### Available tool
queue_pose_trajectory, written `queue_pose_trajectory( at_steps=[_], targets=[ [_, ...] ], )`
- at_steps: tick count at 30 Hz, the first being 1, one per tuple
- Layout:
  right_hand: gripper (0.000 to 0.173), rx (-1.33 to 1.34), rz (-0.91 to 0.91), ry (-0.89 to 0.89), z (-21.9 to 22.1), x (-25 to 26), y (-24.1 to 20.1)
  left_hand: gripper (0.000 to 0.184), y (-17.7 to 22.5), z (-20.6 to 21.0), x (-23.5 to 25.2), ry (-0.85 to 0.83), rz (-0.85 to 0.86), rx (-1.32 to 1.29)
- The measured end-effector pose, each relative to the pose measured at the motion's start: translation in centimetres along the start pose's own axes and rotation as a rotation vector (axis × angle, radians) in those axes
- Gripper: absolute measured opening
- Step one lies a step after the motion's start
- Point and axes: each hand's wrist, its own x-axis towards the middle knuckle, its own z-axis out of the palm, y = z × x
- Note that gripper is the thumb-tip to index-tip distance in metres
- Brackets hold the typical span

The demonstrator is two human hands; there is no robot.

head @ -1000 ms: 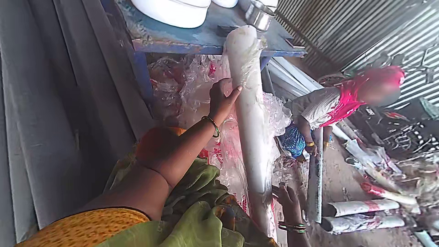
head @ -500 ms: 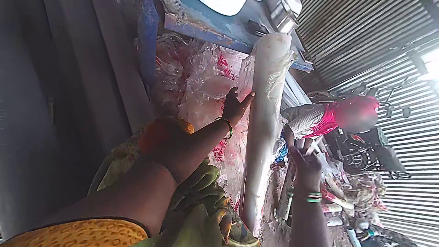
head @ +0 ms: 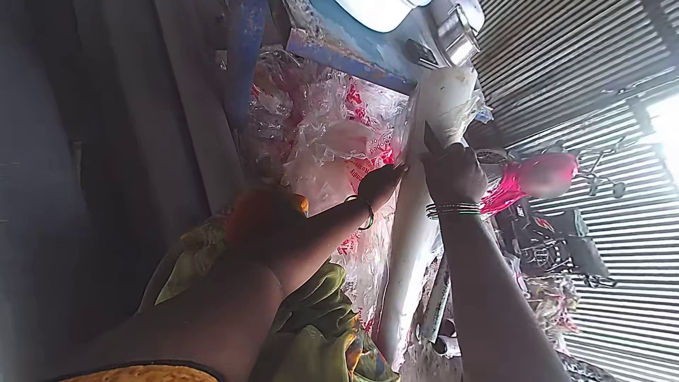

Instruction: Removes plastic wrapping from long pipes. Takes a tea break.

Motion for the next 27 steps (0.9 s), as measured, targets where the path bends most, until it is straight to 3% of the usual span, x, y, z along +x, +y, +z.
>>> queue_pose_trajectory(
  at_steps=[7,10,13,16,22,27],
  targets=[
    [0.040,0.037,-0.006,-0.026,-1.4,1.1,1.5,0.055,-0.7,0.0,0.3,0.043,-0.031,0.045],
    [0.041,0.032,-0.008,0.029,-1.0,1.5,2.7,0.055,-0.9,-0.3,0.3,0.036,-0.036,0.075],
    [0.047,-0.001,0.101,0.034,-1.6,2.4,5.6,0.053,-1.3,-0.1,0.4,0.067,-0.033,0.104],
    [0.055,0.102,0.209,0.034,-1.2,4.3,10.7,0.054,-1.9,-0.3,0.7,0.089,-0.036,0.147],
    [0.058,0.454,0.202,-0.012,3.7,5.7,12.9,0.054,-2.2,0.0,0.6,0.122,-0.030,0.173],
    [0.051,0.774,0.320,0.035,7.9,1.7,17.0,0.054,-2.5,0.2,0.8,0.148,-0.032,0.149]
  ],
)
